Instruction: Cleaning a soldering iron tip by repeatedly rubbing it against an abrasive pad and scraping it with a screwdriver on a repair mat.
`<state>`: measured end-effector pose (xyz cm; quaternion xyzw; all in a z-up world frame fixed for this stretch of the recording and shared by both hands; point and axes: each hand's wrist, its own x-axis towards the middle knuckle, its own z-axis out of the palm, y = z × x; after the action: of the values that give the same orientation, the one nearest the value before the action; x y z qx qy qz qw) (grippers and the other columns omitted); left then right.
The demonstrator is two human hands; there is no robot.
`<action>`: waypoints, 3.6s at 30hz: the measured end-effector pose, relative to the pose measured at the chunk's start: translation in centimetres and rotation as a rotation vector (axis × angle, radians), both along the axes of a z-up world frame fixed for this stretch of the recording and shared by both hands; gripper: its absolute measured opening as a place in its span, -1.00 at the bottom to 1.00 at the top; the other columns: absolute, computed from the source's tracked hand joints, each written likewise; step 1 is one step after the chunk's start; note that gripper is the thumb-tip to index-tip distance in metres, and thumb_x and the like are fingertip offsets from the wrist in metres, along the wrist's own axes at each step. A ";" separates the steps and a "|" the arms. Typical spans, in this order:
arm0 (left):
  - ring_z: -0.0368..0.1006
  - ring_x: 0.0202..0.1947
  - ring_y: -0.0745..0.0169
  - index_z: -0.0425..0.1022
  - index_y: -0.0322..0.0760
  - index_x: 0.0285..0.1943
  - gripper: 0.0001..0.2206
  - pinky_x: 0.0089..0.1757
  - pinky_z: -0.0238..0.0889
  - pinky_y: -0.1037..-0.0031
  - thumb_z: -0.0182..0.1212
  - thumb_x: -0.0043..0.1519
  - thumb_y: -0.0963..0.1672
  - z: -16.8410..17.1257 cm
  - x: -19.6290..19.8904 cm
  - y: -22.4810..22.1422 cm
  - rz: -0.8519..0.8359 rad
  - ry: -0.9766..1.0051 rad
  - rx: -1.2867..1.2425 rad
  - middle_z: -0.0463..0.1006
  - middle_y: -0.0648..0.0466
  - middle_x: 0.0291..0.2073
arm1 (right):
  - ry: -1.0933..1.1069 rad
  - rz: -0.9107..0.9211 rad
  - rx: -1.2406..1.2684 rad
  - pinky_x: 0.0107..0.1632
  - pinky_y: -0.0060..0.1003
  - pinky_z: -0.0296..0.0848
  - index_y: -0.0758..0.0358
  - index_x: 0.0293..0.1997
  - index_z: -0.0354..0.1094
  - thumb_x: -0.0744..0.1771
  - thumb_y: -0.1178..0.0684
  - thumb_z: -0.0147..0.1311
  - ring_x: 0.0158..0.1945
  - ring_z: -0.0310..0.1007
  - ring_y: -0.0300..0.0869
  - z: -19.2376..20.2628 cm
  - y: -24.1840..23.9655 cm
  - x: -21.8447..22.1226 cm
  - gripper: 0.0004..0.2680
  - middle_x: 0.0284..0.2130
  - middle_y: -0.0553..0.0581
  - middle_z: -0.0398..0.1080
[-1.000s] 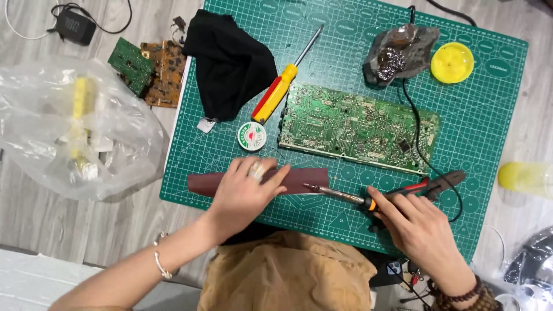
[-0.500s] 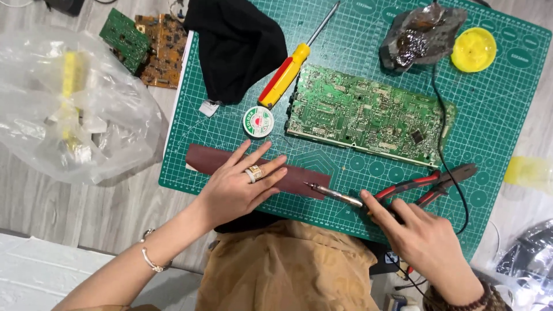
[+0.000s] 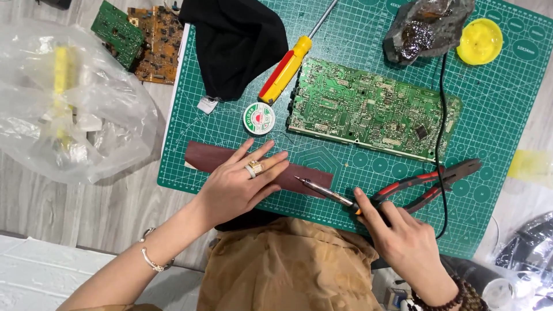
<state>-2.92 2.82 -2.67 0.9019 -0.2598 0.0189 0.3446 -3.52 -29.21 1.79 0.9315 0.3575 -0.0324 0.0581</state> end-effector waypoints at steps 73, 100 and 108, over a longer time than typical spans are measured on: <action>0.02 0.38 0.01 0.31 0.44 0.19 -0.67 0.24 0.09 -0.25 -0.06 0.23 0.04 -34.3 0.7 2.9 -0.141 0.190 0.844 0.13 0.48 0.35 | 0.030 0.002 0.458 -0.28 -0.35 0.30 0.10 0.32 0.26 0.36 0.13 0.00 -0.35 0.19 -0.17 -1.4 -3.5 0.7 -0.67 -0.36 0.10 0.19; 0.47 -0.10 0.34 0.62 0.23 -0.30 -0.74 0.03 0.30 0.34 0.37 -0.15 0.10 -14.7 0.0 -1.0 0.327 0.073 0.265 0.60 0.41 -0.28 | 0.069 -0.076 0.542 -0.40 -0.31 0.31 0.20 0.27 0.24 0.33 0.08 0.05 -0.44 0.24 -0.17 -0.7 -3.4 0.9 -0.66 -0.39 0.08 0.22; 0.60 -0.64 0.35 0.55 0.05 -0.14 -0.71 -0.50 0.43 0.53 0.41 -0.05 -0.02 1.0 0.6 -2.8 0.367 0.283 0.081 0.67 0.33 -0.40 | 0.637 -0.759 1.301 -0.49 -0.40 0.23 0.30 0.26 0.29 0.30 0.19 -0.12 -0.54 0.24 -0.27 0.1 -5.5 0.7 -0.64 -0.51 0.04 0.42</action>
<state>-2.36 0.06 -1.62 0.9408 -0.0412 -0.0557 0.3317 -2.81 -34.69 1.91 0.7828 -0.0357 -0.0990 -0.6133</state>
